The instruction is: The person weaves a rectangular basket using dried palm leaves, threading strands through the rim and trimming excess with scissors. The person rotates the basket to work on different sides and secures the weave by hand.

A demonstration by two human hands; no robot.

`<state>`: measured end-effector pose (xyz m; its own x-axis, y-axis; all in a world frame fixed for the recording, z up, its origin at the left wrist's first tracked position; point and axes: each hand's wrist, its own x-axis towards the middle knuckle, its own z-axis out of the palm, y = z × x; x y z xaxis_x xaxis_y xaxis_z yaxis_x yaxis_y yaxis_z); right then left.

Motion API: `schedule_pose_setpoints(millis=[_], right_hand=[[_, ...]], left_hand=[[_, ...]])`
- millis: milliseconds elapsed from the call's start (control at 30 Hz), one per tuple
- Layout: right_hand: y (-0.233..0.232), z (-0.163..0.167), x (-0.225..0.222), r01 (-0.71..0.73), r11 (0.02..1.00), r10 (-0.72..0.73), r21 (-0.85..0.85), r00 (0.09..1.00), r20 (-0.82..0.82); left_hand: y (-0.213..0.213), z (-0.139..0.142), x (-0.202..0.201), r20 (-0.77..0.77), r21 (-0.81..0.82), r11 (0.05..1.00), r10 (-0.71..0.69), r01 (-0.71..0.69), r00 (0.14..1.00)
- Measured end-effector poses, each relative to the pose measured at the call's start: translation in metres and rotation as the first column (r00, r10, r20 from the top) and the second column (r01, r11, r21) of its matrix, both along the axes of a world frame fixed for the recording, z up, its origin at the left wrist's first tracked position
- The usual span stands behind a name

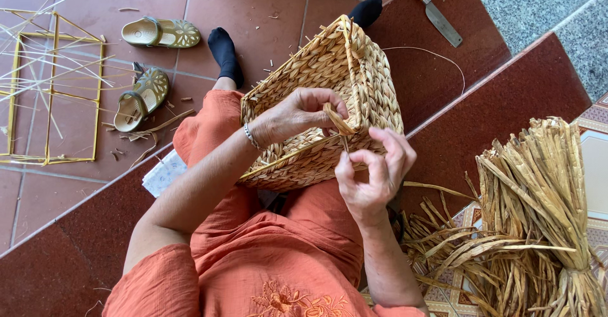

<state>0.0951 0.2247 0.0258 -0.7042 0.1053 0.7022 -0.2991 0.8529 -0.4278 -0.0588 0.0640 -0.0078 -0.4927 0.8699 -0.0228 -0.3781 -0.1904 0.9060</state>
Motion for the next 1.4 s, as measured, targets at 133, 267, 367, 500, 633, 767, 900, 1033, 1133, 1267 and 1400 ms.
schedule_pose_setpoints(millis=[133, 267, 367, 500, 633, 767, 900, 1033, 1133, 1267, 1400], right_hand=[[0.015, -0.014, 0.033, -0.104, 0.959, 0.123, -0.264, 0.991, 0.055], [0.027, -0.020, 0.071, 0.092, 0.809, 0.071, -0.581, 0.965, 0.251], [0.033, -0.017, 0.094, 0.092, 0.669, 0.146, -0.737, 0.957, 0.252], [0.036, -0.015, 0.107, 0.050, 0.644, 0.270, -0.763, 0.919, 0.288], [0.035, -0.009, 0.098, 0.056, 0.621, 0.431, -0.782, 0.809, 0.400], [0.053, 0.006, 0.072, -0.195, 0.522, 0.650, -0.830, 0.722, 0.239], [0.046, -0.008, 0.033, 0.030, 0.770, 0.427, -0.637, 0.718, 0.550], [0.018, -0.021, 0.013, -0.031, 0.945, 0.192, -0.326, 0.858, 0.476], [0.005, -0.012, 0.014, -0.111, 0.979, 0.169, -0.168, 0.907, 0.386], [0.000, 0.006, 0.013, -0.157, 0.975, 0.204, -0.158, 0.914, 0.352], [0.004, 0.012, 0.013, -0.205, 0.965, 0.254, -0.164, 0.886, 0.388]], left_hand=[[-0.001, -0.005, 0.017, 0.062, 0.127, 0.987, 0.087, -0.095, 0.994], [-0.002, -0.001, 0.032, 0.007, 0.087, 0.991, 0.104, -0.104, 0.995], [-0.004, 0.006, 0.039, -0.076, 0.046, 0.988, 0.150, -0.146, 0.986], [0.001, 0.011, 0.050, -0.243, -0.020, 0.960, 0.267, -0.280, 0.933], [0.011, 0.008, 0.054, -0.491, -0.026, 0.918, 0.333, -0.395, 0.805], [0.006, 0.006, 0.055, -0.632, 0.029, 0.876, 0.389, -0.481, 0.671], [0.006, 0.007, 0.063, -0.658, 0.057, 0.861, 0.413, -0.505, 0.630], [0.006, 0.005, 0.071, -0.709, 0.162, 0.829, 0.475, -0.535, 0.521], [0.003, 0.001, 0.074, -0.666, 0.091, 0.843, 0.447, -0.530, 0.597], [0.007, -0.005, 0.074, -0.755, 0.153, 0.823, 0.454, -0.547, 0.472], [0.009, -0.004, 0.075, -0.746, 0.162, 0.825, 0.461, -0.541, 0.480]])
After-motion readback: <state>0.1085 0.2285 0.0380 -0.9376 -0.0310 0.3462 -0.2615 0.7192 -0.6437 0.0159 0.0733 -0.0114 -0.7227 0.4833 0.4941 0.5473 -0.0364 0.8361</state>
